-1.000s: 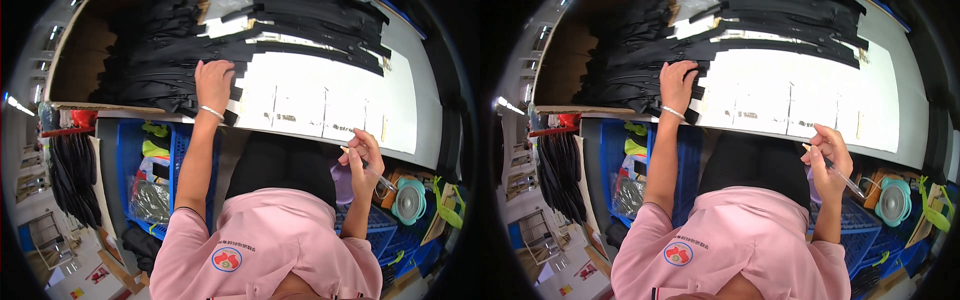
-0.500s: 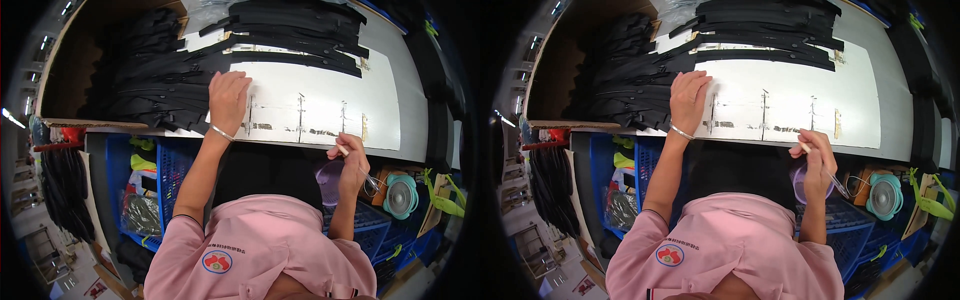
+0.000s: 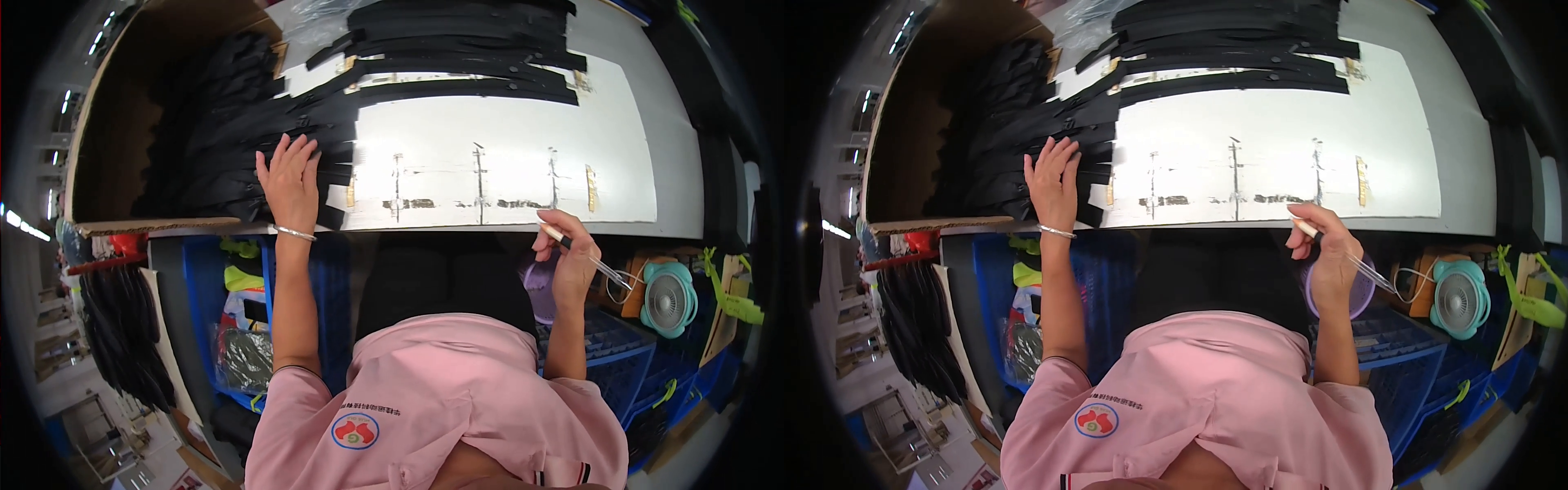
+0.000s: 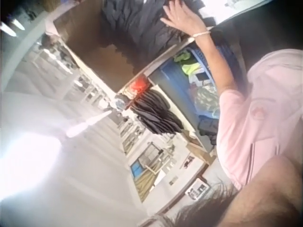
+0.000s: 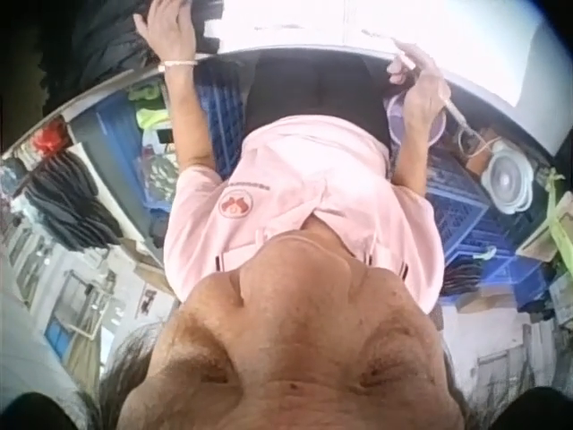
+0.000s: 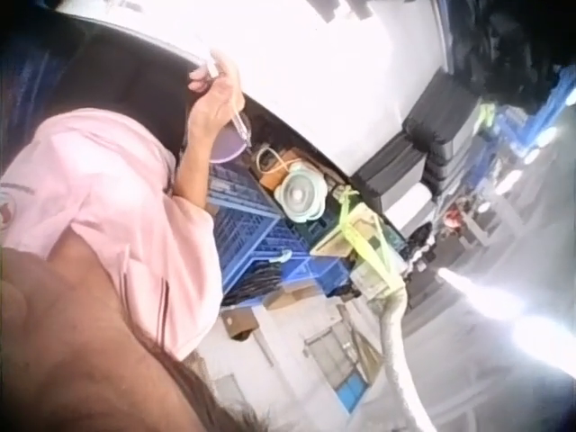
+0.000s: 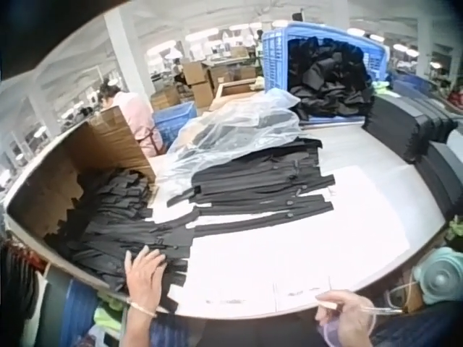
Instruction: The person is marking and assembling components onto zipper strips at a factory workbench.
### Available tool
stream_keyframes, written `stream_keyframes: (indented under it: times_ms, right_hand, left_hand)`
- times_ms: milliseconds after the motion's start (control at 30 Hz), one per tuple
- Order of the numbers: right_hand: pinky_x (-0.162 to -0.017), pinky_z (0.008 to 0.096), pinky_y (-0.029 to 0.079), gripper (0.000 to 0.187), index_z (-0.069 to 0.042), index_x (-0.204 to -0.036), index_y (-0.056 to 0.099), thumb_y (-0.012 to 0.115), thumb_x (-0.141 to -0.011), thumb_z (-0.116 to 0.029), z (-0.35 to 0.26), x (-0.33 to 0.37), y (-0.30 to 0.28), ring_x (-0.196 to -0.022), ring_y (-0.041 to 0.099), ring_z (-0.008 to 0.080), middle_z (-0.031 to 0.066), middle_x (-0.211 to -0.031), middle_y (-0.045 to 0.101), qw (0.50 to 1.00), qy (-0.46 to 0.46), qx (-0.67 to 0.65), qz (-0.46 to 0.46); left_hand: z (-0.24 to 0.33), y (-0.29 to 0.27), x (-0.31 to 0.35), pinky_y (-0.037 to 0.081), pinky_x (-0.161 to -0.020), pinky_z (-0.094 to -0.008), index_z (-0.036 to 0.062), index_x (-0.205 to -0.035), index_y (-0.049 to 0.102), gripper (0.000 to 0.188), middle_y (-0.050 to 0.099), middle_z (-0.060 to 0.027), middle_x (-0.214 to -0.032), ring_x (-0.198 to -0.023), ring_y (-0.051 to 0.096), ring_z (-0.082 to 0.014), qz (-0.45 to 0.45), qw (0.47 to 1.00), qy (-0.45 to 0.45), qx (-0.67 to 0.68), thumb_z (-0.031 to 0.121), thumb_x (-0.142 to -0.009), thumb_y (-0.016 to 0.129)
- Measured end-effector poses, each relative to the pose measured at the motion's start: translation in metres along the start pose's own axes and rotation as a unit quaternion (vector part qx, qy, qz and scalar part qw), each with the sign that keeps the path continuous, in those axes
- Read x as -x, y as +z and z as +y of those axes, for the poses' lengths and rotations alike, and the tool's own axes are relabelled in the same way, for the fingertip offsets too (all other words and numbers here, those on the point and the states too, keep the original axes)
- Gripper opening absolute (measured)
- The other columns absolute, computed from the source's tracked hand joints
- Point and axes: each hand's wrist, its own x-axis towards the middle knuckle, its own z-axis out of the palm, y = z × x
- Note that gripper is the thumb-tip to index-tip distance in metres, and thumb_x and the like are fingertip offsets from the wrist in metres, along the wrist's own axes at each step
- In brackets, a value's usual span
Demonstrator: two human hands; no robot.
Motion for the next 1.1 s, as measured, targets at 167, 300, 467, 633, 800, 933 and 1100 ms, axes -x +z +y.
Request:
stream_keyframes:
  times_ms: [167,300,467,633,800,933,1100]
  right_hand:
    - [-0.064,0.0225,0.049,0.032,0.001,-0.111,0.071,0.062,-0.102,-0.028,-0.014,0.003,0.001,-0.069,0.06,0.0081,0.007,-0.082,0.068,0.994,0.106,0.005,0.015]
    - [-0.084,0.03,0.055,0.023,-0.004,-0.108,0.072,0.075,-0.086,0.002,-0.002,-0.003,0.026,-0.098,0.072,0.0228,0.0134,-0.104,0.075,0.968,-0.13,0.213,0.013]
    - [-0.107,0.0493,0.041,0.038,-0.003,-0.119,0.064,0.076,-0.083,-0.003,0.024,-0.012,0.036,-0.125,0.061,0.0312,0.0125,-0.127,0.068,0.86,-0.241,0.45,0.012]
    - [-0.119,0.0573,0.023,0.051,-0.005,-0.129,0.058,0.078,-0.084,-0.016,0.036,-0.013,0.014,-0.138,0.051,0.0275,0.0112,-0.141,0.06,0.833,-0.178,0.525,-0.003]
    - [-0.122,0.0567,0.015,0.049,-0.008,-0.134,0.057,0.074,-0.088,-0.016,0.038,-0.02,-0.035,-0.141,0.047,0.0262,0.0075,-0.145,0.058,0.815,-0.171,0.554,0.006]
    - [-0.123,0.0525,0.017,0.041,-0.007,-0.132,0.058,0.069,-0.092,-0.011,0.043,-0.026,-0.053,-0.14,0.048,0.0277,0.0083,-0.141,0.062,0.823,-0.172,0.542,0.013]
    - [-0.121,0.0517,0.023,0.038,-0.005,-0.13,0.059,0.068,-0.094,-0.012,0.049,-0.025,-0.05,-0.139,0.049,0.0279,0.0091,-0.141,0.062,0.817,-0.19,0.545,0.014]
  left_hand:
    - [0.082,0.028,0.002,0.025,-0.119,-0.0536,0.0098,-0.118,0.072,0.026,0.071,-0.0076,-0.123,-0.128,0.059,-0.0263,-0.016,0.99,0.099,0.095,0.013,-0.093,0.065]
    - [0.165,0.059,0.016,0.028,-0.118,-0.0507,0.0046,-0.126,0.067,0.034,0.063,-0.0119,-0.137,-0.136,0.052,-0.0299,-0.089,0.974,0.129,0.166,0.012,-0.092,0.067]
    - [0.205,0.071,0.024,0.024,-0.12,-0.0525,-0.0033,-0.132,0.059,0.042,0.053,-0.0177,-0.145,-0.142,0.042,-0.0332,-0.113,0.964,0.153,0.185,0.016,-0.095,0.064]
    - [0.198,0.053,0.032,0.019,-0.122,-0.0525,-0.0025,-0.147,0.044,0.06,0.041,-0.0192,-0.156,-0.149,0.032,-0.0334,-0.152,0.965,0.146,0.157,0.023,-0.096,0.064]
    - [0.18,0.039,0.044,0.018,-0.122,-0.0525,0.0003,-0.153,0.037,0.072,0.036,-0.0175,-0.16,-0.151,0.029,-0.0321,-0.18,0.963,0.108,0.171,0.027,-0.095,0.068]
    - [0.159,0.025,0.052,0.013,-0.123,-0.0557,-0.002,-0.151,0.038,0.073,0.036,-0.0177,-0.159,-0.151,0.029,-0.0318,-0.185,0.969,0.081,0.14,0.033,-0.095,0.067]
    - [0.118,0.006,0.069,0.008,-0.122,-0.0575,0.0003,-0.153,0.038,0.077,0.036,-0.0154,-0.161,-0.152,0.028,-0.0317,-0.175,0.981,0.02,0.087,0.035,-0.092,0.07]
